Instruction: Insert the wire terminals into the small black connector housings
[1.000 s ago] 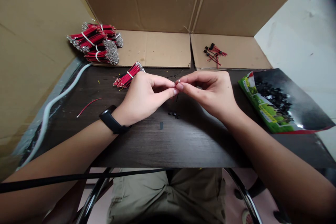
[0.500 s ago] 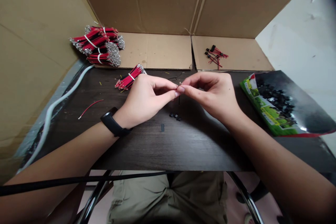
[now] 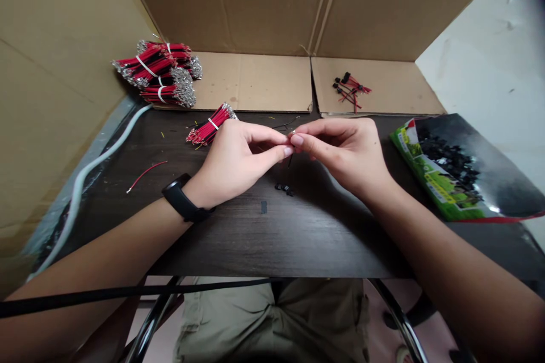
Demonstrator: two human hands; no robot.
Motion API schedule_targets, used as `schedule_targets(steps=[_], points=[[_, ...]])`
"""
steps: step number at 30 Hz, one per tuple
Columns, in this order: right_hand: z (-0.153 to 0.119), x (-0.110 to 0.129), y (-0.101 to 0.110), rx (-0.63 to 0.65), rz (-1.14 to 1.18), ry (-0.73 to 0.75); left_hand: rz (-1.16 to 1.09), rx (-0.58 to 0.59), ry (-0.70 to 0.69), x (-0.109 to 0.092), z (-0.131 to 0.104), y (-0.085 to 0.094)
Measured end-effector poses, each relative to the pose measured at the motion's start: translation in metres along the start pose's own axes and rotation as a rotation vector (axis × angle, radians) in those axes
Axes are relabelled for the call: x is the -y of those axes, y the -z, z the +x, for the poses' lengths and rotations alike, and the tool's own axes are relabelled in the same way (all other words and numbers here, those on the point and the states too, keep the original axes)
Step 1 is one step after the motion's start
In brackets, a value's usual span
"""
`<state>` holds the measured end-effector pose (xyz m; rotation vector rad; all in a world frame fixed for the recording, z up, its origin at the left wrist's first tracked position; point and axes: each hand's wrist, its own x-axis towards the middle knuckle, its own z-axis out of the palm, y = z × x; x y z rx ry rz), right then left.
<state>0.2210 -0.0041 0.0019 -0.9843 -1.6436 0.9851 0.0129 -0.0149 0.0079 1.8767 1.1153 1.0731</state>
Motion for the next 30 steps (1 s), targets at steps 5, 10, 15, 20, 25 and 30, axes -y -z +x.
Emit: schedule_targets(steps=[5,10,15,20,25,30], points=[[-0.0007,0.0012,-0.0006,0.007,0.014,-0.008,-0.007,0.011,0.010,-0.0005,0.0001,0.0000],[-0.0016,0.0005,-0.0013,0.005,0.010,-0.027,-0.010,0.012,0.031,-0.0002,-0.0003,0.0001],[-0.0021,-0.0006,-0.0018,0.004,0.018,-0.020,-0.013,0.010,0.036,-0.0001,-0.0005,-0.0001],[-0.0016,-0.0017,-0.0017,0.009,0.052,-0.020,-0.007,0.008,0.037,-0.0021,-0.0008,-0.0006],[-0.0013,-0.0008,-0.0021,0.001,0.024,-0.019,-0.008,0.013,0.031,-0.0027,-0.0009,-0.0007],[-0.0008,0.0008,-0.0022,-0.033,0.018,-0.034,-0.002,-0.008,0.036,-0.0025,-0.0008,-0.0006]])
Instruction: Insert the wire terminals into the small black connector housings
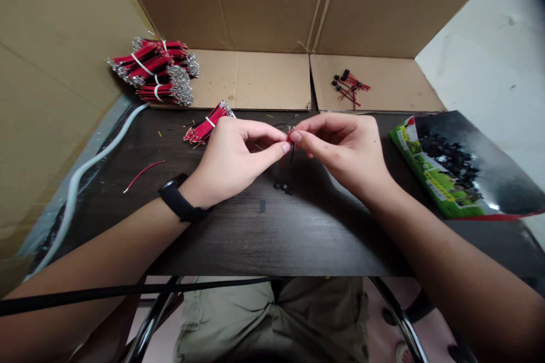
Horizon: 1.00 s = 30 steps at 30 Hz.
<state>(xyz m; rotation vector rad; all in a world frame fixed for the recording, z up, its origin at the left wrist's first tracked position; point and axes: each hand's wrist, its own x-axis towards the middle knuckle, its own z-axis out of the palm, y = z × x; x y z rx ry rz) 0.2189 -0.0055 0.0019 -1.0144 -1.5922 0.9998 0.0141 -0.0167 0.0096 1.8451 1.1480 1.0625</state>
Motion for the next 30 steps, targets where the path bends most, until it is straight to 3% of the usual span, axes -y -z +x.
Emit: schedule_targets(steps=[30], points=[[-0.0003,0.0012,-0.0023,0.031,0.071,-0.045,0.041,-0.004,-0.019,0.0013,-0.0008,-0.0004]])
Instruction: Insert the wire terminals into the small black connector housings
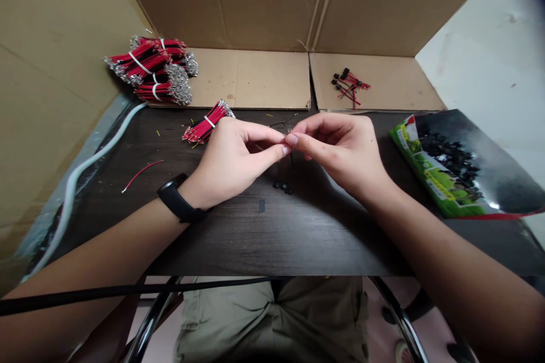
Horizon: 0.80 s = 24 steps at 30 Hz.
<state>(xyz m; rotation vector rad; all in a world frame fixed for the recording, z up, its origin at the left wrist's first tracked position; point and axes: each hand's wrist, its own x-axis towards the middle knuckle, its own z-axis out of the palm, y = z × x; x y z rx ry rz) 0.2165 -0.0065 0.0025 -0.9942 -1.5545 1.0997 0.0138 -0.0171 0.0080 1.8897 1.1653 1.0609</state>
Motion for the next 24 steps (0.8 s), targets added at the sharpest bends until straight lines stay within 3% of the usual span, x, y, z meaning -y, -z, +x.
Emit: schedule_targets(steps=[9,14,24], points=[[-0.0005,-0.0039,-0.0001,0.016,-0.016,0.003,0.054,-0.022,-0.047,-0.0015,-0.0008,0.0008],[-0.0003,-0.0040,0.0010,0.037,-0.057,0.045,0.050,-0.102,-0.029,-0.0054,0.0017,0.0042],[-0.0007,0.0006,0.0057,0.100,-0.240,0.148,0.051,-0.050,-0.083,-0.0008,0.0005,0.0066]])
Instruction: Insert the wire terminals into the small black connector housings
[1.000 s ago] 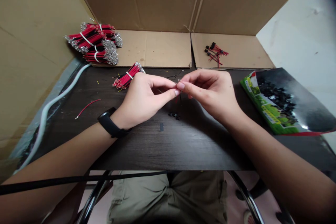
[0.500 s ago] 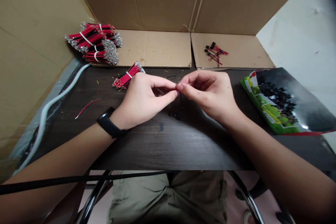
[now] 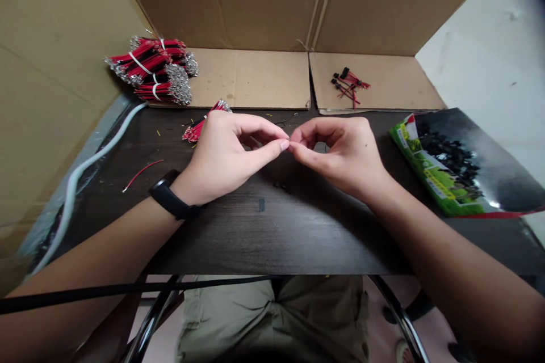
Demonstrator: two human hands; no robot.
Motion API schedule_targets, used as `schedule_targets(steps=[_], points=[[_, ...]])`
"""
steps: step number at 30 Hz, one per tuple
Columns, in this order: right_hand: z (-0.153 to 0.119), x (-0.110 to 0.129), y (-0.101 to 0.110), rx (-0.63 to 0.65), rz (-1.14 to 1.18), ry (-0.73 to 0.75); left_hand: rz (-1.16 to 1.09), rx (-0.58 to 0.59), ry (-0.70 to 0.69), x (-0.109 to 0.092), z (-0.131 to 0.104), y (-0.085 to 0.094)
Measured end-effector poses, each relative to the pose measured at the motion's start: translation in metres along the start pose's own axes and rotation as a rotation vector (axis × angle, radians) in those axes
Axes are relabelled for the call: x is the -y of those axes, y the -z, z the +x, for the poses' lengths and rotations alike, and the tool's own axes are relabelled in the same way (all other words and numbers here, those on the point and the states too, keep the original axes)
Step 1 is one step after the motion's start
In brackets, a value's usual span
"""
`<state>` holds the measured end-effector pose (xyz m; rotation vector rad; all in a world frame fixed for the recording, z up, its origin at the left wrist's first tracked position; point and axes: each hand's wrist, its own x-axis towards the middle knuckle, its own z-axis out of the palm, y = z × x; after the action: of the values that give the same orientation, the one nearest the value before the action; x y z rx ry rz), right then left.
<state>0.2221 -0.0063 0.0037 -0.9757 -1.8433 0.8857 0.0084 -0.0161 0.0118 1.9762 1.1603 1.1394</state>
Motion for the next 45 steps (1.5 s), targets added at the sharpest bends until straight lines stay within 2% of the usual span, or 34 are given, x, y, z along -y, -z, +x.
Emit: schedule_targets(steps=[7,14,17,22,26,28,34,37,42,44,45], points=[[0.000,0.003,0.009,0.080,-0.066,0.028,0.047,0.002,-0.036,0.004,0.000,0.000],[0.001,0.002,0.011,0.100,-0.115,0.068,0.041,0.014,-0.062,0.004,-0.002,-0.004],[0.001,0.000,0.011,0.079,-0.108,0.083,0.026,-0.006,-0.062,0.005,-0.002,-0.005],[0.002,-0.004,0.005,-0.006,-0.014,0.146,-0.114,-0.060,0.025,0.004,0.001,-0.007],[0.001,-0.005,-0.005,0.020,0.226,-0.034,-0.185,-0.097,0.060,0.005,0.002,-0.008],[0.000,-0.005,-0.008,0.011,0.265,-0.090,-0.200,-0.107,0.066,0.005,0.002,-0.009],[-0.002,-0.003,-0.012,-0.116,0.068,-0.011,-0.149,-0.142,0.069,0.005,0.000,-0.012],[-0.003,-0.002,-0.012,-0.137,0.007,0.019,-0.121,-0.142,0.077,0.004,-0.001,-0.014],[-0.002,-0.001,-0.008,-0.137,-0.038,-0.008,-0.075,-0.089,0.104,0.005,0.000,-0.009],[0.000,-0.001,-0.004,-0.155,-0.067,-0.016,-0.010,-0.006,0.101,0.006,0.003,-0.001],[0.001,-0.002,-0.001,-0.170,-0.082,-0.019,0.029,0.074,0.088,0.006,0.005,0.004]])
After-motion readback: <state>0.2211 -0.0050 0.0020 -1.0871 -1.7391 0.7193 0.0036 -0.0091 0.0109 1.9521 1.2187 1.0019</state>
